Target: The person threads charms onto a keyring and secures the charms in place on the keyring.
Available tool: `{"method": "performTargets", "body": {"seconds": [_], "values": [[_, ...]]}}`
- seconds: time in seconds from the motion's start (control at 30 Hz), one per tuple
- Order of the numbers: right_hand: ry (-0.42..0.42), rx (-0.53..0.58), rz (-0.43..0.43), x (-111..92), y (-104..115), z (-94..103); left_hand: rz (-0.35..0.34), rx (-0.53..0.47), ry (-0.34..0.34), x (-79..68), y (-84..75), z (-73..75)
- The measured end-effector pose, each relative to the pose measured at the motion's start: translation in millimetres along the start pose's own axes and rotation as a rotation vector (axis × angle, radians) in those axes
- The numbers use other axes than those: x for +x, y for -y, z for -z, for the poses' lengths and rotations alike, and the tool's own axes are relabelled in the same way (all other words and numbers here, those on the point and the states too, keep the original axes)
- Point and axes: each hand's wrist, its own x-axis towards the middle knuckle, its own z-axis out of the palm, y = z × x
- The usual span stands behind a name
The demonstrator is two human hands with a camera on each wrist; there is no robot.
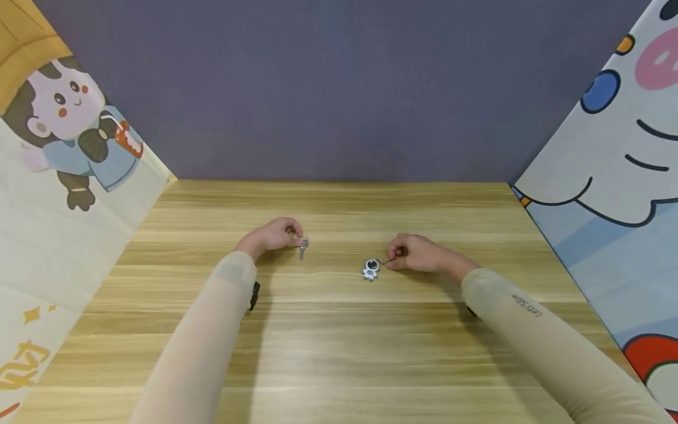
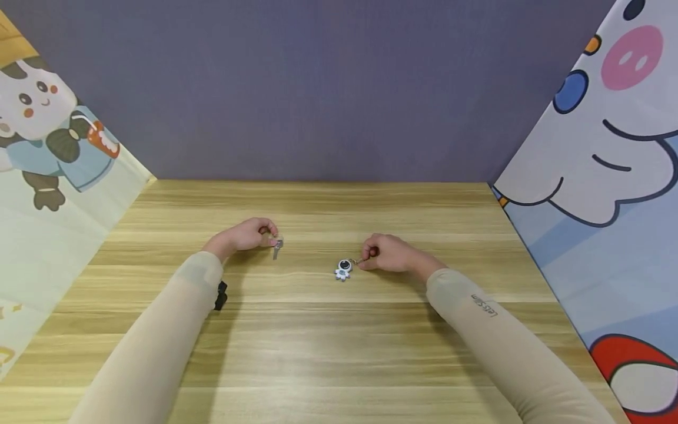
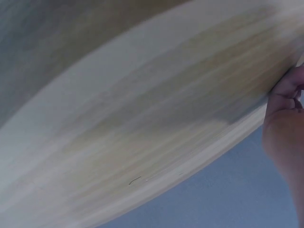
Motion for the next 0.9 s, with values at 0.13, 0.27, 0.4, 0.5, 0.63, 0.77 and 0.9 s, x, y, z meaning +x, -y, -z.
{"method": "performTargets", "body": {"seconds": [0.13,0.27,0.4,0.5,0.63,0.77,0.9], "values": [[0.005,0.008,0.01,0,-2,0.7,0.007,-0.025,0.018,-1.8,0.1,0.5],[0.002,0.013,0.01,0,-1,1.6,0.011,-0.065,0.034,-3.8,-0.6,1.6],[0.006,0.026,0.004,-1,1,2.6,0.004,-0.093,0.053,-6.5,0.0,6.0],[0.013,0.032,-0.002,-2,3,5.1,-0.003,-0.1,0.074,-6.8,0.0,10.4],[0.005,0.064,-0.022,-3,5,8.0,-0.021,-0.098,0.085,-6.0,1.1,14.4],[0.011,0.148,-0.04,-1,0,9.3,-0.023,-0.104,0.045,-10.7,1.5,19.7],[0.025,0.231,-0.046,-6,-4,14.0,-0.022,-0.105,-0.002,-20.5,-6.4,30.4]]}}
